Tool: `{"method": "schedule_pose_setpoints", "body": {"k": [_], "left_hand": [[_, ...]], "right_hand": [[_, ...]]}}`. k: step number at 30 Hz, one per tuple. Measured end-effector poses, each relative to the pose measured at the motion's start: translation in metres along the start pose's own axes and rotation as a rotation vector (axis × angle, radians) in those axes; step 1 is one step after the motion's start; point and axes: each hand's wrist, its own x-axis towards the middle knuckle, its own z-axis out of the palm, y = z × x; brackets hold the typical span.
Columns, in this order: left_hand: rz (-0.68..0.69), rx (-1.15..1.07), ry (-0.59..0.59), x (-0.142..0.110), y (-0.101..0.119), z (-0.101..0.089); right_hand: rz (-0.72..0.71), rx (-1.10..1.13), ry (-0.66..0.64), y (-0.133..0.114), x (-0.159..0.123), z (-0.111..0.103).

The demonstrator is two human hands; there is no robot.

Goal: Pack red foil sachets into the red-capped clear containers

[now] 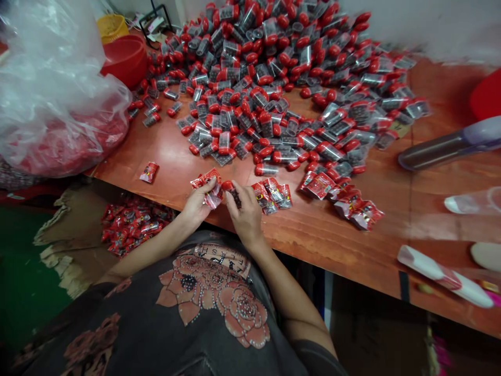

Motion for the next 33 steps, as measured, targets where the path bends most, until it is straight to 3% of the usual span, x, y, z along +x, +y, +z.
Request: {"method": "schedule_pose_setpoints", "body": {"k": [3, 8, 16, 19, 26, 33], "left_hand": [[0.036, 0.014, -0.008, -0.002, -0.001, 0.000], [0.097, 0.030, -0.003, -0.005, 0.000, 0.001], [0.100, 0.071, -0.059, -0.005, -0.004, -0.002], [0.140, 0.066, -0.073, -0.005, -0.006, -0.002], [0.183, 0.095, -0.143, -0.013, -0.009, -0.003], [0.226, 0.154, -0.200, -0.019, -0.004, -0.001]], "right_hand": [[-0.005, 0.020, 0.027, -0.004, -0.003, -0.003], [-0.144, 0.004, 0.034, -0.007, -0.007, -0.005], [-0.034, -0.016, 0.045, -0.003, -0.008, -0.003], [0.052, 0.044, 0.020, -0.005, -0.009, -0.004], [0.474, 0.514, -0.050, -0.006, -0.011, 0.001], [0.513, 0.596, -0.036, -0.009, -0.008, -0.005]]}}
